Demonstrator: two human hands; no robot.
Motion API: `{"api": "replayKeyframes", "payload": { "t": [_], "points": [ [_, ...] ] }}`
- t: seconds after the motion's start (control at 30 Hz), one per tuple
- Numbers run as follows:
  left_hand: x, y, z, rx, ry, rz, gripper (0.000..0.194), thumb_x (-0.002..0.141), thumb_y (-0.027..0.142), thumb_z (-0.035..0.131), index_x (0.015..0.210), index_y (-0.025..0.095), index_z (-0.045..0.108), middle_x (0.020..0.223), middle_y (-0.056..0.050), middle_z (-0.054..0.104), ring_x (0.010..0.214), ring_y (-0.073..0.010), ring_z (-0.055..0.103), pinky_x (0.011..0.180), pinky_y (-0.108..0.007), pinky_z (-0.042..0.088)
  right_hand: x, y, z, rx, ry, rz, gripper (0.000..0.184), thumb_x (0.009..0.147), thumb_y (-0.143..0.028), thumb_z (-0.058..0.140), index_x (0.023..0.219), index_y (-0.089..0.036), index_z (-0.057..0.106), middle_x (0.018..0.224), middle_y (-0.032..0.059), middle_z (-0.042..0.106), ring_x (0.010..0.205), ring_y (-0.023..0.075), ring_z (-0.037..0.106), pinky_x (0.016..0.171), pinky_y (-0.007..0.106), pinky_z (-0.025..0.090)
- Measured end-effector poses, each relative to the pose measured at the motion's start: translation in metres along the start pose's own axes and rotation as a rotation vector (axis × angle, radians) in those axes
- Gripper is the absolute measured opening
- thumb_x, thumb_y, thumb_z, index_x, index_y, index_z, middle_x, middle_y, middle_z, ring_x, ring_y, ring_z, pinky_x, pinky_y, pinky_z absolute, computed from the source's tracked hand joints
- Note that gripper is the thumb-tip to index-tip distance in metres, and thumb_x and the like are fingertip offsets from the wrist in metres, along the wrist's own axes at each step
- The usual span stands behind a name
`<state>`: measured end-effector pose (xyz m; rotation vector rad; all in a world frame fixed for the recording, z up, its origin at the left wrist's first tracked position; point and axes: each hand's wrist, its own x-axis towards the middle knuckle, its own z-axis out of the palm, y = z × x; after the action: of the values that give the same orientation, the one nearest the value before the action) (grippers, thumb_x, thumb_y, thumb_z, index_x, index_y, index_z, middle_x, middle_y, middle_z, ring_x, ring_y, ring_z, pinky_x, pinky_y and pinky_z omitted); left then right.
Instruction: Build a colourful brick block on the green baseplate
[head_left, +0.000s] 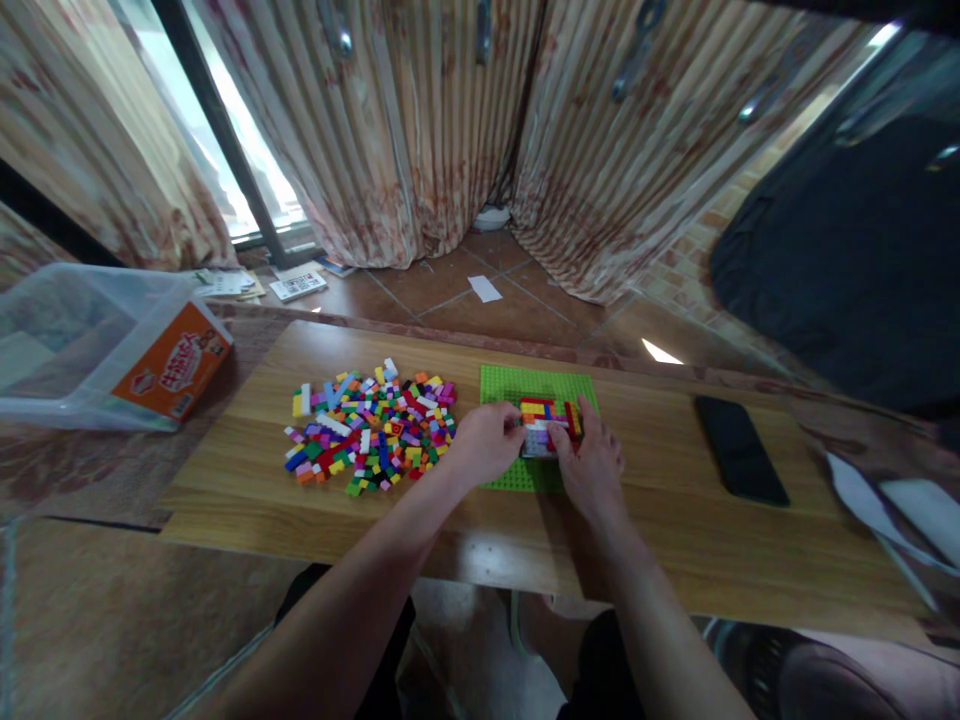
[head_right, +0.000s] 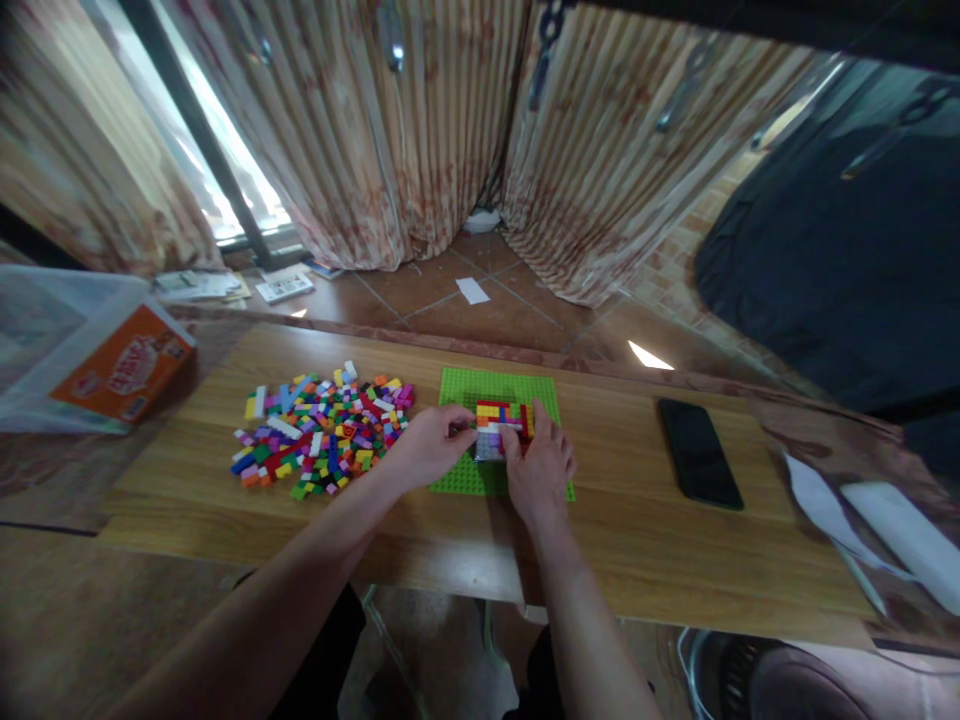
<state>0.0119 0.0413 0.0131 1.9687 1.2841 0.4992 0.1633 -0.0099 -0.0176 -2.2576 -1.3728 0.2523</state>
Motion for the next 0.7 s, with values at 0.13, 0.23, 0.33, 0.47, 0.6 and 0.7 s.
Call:
{"api": "replayKeyframes", "payload": {
  "t": [0.13, 0.23, 0.33, 0.47, 0.6, 0.7],
  "points": [
    [0.000, -0.002, 0.001, -0.002, 0.000, 0.008, 0.020, 0.087, 0.019, 0.051, 0.092, 0.015, 0.070, 0.083, -0.004, 0.072, 0.072, -0.0153, 0.062, 0.066, -0.024, 0.044, -0.001, 0.000, 0.002, 0.002, 0.014, -0.020, 0.065, 0.089, -0.057, 0.038, 0.144, -0.022, 0.040, 0.133, 0.0163, 0.056, 0.121, 0.0359, 0.048, 0.097, 0.055, 0.035],
    [-0.001, -0.003, -0.001, -0.014, 0.000, 0.025, 0.021, 0.087, 0.018, 0.050, 0.093, 0.014, 0.070, 0.084, -0.005, 0.073, 0.074, -0.0153, 0.063, 0.066, -0.024, 0.045, 0.002, 0.006, 0.004, 0.047, 0.023, -0.057, 0.067, 0.090, -0.058, 0.037, 0.143, -0.019, 0.041, 0.132, 0.0187, 0.056, 0.122, 0.0374, 0.047, 0.097, 0.058, 0.034],
    [-0.001, -0.002, -0.003, -0.020, -0.010, 0.029, 0.022, 0.086, 0.018, 0.050, 0.092, 0.014, 0.070, 0.084, -0.005, 0.073, 0.073, -0.0154, 0.064, 0.067, -0.024, 0.047, 0.009, 0.014, 0.002, 0.221, 0.040, -0.087, 0.065, 0.090, -0.058, 0.035, 0.138, -0.016, 0.046, 0.131, 0.0191, 0.058, 0.120, 0.0344, 0.050, 0.098, 0.055, 0.036],
    [0.000, -0.003, -0.002, -0.013, 0.005, -0.009, 0.021, 0.085, 0.018, 0.051, 0.094, 0.015, 0.070, 0.089, -0.006, 0.074, 0.079, -0.0169, 0.066, 0.071, -0.026, 0.049, 0.018, 0.020, -0.006, 0.524, 0.156, -0.039, 0.057, 0.091, -0.056, 0.035, 0.117, -0.012, 0.060, 0.109, 0.0170, 0.068, 0.098, 0.0250, 0.062, 0.087, 0.041, 0.046],
    [0.003, -0.005, 0.000, 0.017, 0.001, -0.005, 0.023, 0.085, 0.019, 0.051, 0.099, 0.018, 0.070, 0.094, -0.007, 0.075, 0.085, -0.0195, 0.068, 0.076, -0.028, 0.051, 0.023, 0.017, -0.013, 0.623, 0.283, 0.048, 0.049, 0.089, -0.054, 0.042, 0.101, -0.013, 0.066, 0.095, 0.0127, 0.070, 0.086, 0.0213, 0.063, 0.080, 0.036, 0.046],
    [0.004, -0.007, 0.000, 0.069, 0.008, 0.042, 0.031, 0.082, 0.016, 0.053, 0.110, 0.020, 0.067, 0.105, -0.007, 0.074, 0.096, -0.0221, 0.068, 0.086, -0.032, 0.052, 0.022, 0.015, -0.015, 0.650, 0.284, 0.060, 0.047, 0.089, -0.053, 0.044, 0.100, -0.013, 0.067, 0.094, 0.0123, 0.071, 0.085, 0.0209, 0.063, 0.077, 0.035, 0.045]
  ]
}}
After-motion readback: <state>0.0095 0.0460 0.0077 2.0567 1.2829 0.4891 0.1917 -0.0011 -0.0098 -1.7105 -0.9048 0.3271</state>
